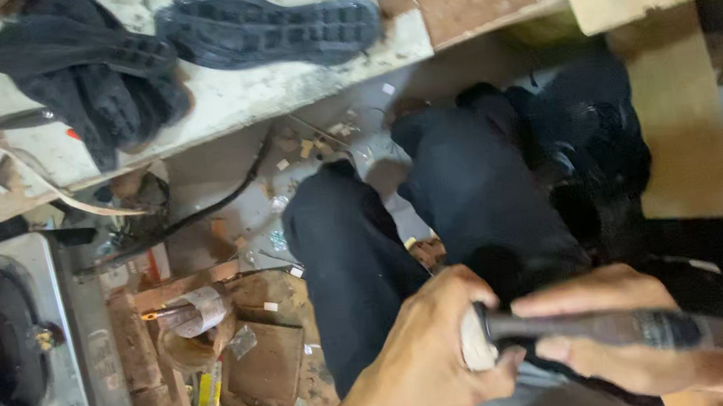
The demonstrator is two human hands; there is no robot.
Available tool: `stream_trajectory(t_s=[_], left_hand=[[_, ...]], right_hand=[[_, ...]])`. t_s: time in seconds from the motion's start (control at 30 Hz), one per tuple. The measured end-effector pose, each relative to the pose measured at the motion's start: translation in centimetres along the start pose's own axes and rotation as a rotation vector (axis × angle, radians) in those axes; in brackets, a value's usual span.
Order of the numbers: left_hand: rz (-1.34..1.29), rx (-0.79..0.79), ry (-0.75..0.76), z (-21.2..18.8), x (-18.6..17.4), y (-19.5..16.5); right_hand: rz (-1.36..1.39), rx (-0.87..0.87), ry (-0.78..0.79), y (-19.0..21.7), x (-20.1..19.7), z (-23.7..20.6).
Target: The person sits on the floor and attaches a black rubber sole to a shoe upper. They press and align the sole onto the upper, tap and press the sole edges with a hammer, brush the surface, and repeatedly press the sole and upper together by hand before setting the shoe on the workbench.
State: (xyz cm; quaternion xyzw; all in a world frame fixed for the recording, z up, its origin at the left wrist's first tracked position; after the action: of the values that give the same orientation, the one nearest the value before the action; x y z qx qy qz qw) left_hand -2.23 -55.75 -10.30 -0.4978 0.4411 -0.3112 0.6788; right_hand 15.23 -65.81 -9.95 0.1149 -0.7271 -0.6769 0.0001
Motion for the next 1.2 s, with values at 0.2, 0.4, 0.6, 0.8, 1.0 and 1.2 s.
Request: stream_trajectory(t_s=[0.2, 0.4, 0.6, 0.8, 1.0, 1.2], left_hand=[[0.097, 0.161, 0.163, -2.8, 4.3, -2.3], [0.085, 0.208, 0.215, -3.5, 5.5, -3.3], [0.033, 0.131, 0.101, -2.1, 3.3, -1.3], [0.11, 0.116, 0.104, -2.4, 4.4, -1.1], [0.164, 0.027, 0.134, -1.6, 5.5, -2.8], [0.168, 0.005, 0.084, -0.8, 6.8, -4.4]], right_hand=[[0.014, -0.037, 0.233, 0.0, 0.8, -5.5], [0.14, 0.01, 0.196, -0.9, 1.1, -6.9], [-0.083, 0.087, 0.025, -0.6, 0.8, -6.7], [-0.34, -0.34, 0.157, 2.2, 2.3, -5.9], [-0.047, 0.248, -0.057, 0.3, -0.2, -8.1], [-0.101, 0.266, -0.089, -2.8, 1.9, -9.6]])
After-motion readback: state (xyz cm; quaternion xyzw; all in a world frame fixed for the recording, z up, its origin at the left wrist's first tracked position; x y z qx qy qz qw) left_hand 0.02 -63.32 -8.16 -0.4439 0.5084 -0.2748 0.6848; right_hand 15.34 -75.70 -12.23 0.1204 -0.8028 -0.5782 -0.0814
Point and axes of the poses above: each hand's wrist, its own z-axis towards the middle knuckle, its own x-axis out of the palm, y = z × x, the point moved 5 cm from there along z, towards the middle knuckle, and after that the axes turned 8 degrees about y, right-handed, at the moved point
